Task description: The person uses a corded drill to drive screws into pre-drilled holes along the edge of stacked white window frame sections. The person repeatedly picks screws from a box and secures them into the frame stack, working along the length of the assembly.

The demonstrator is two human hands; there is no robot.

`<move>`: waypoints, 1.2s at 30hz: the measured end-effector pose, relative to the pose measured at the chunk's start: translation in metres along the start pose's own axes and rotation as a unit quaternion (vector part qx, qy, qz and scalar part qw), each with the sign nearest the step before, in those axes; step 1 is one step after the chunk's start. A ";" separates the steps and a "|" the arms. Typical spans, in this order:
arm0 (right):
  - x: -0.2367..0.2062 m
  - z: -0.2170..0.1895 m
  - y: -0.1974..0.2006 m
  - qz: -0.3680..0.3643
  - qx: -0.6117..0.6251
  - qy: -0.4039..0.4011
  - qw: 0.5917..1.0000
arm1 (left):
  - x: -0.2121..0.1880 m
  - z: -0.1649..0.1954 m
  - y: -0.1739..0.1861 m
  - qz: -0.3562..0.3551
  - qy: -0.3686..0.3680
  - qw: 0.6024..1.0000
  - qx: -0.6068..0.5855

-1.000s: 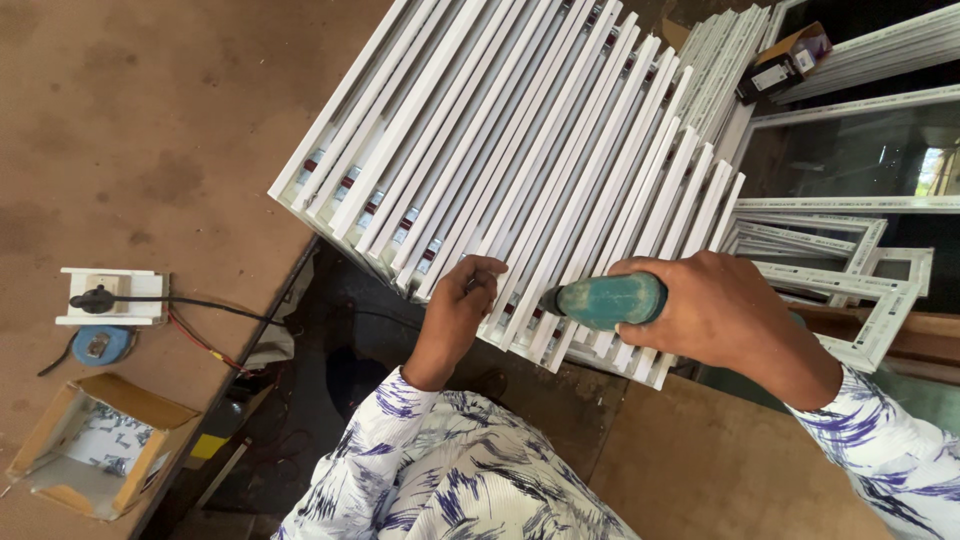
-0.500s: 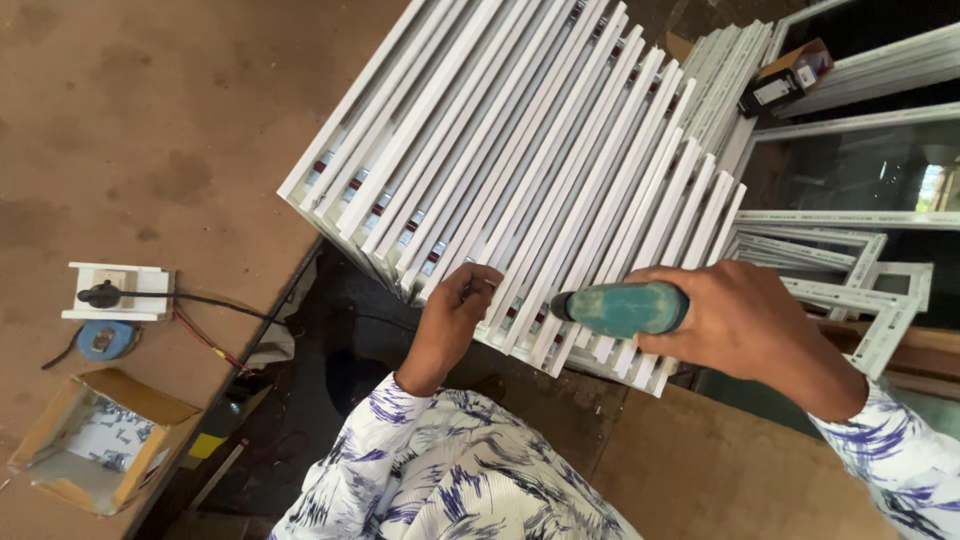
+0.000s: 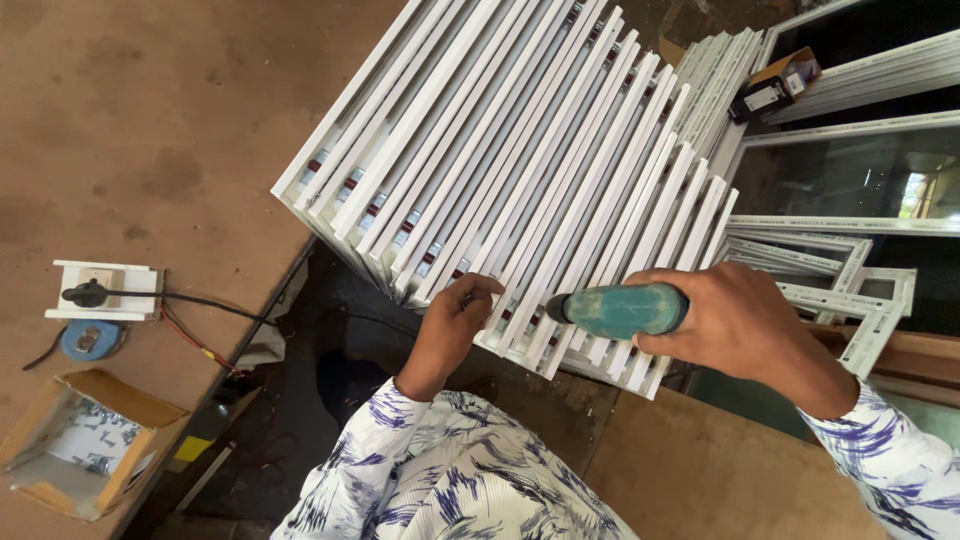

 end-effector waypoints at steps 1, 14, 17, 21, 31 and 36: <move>0.001 0.001 -0.001 0.000 0.000 0.002 1.000 | 0.000 0.000 0.000 0.004 0.005 1.000 0.004; 0.006 0.002 -0.006 -0.017 -0.015 0.001 1.000 | 0.001 0.002 0.000 0.005 0.019 0.999 0.030; 0.006 0.000 -0.006 -0.024 -0.032 0.000 0.999 | 0.001 0.001 0.001 0.005 0.019 1.000 0.022; 0.004 -0.010 -0.002 0.013 -0.035 0.074 0.997 | 0.001 0.001 0.001 0.003 0.018 1.000 0.008; 0.002 -0.011 -0.002 -0.016 -0.029 0.018 0.999 | -0.001 -0.004 0.005 -0.002 0.006 1.000 -0.007; 0.001 -0.008 -0.003 -0.030 -0.024 -0.006 0.999 | -0.001 -0.008 0.004 0.002 0.021 1.000 -0.005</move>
Point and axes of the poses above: each hand's wrist, its own x-axis towards the middle knuckle, its own y-axis out of the back of the hand, z = x × y, the point moved 4 cm from there along x, towards the middle knuckle, and after that the axes turned 12 degrees about -z, right-handed, at the moved point
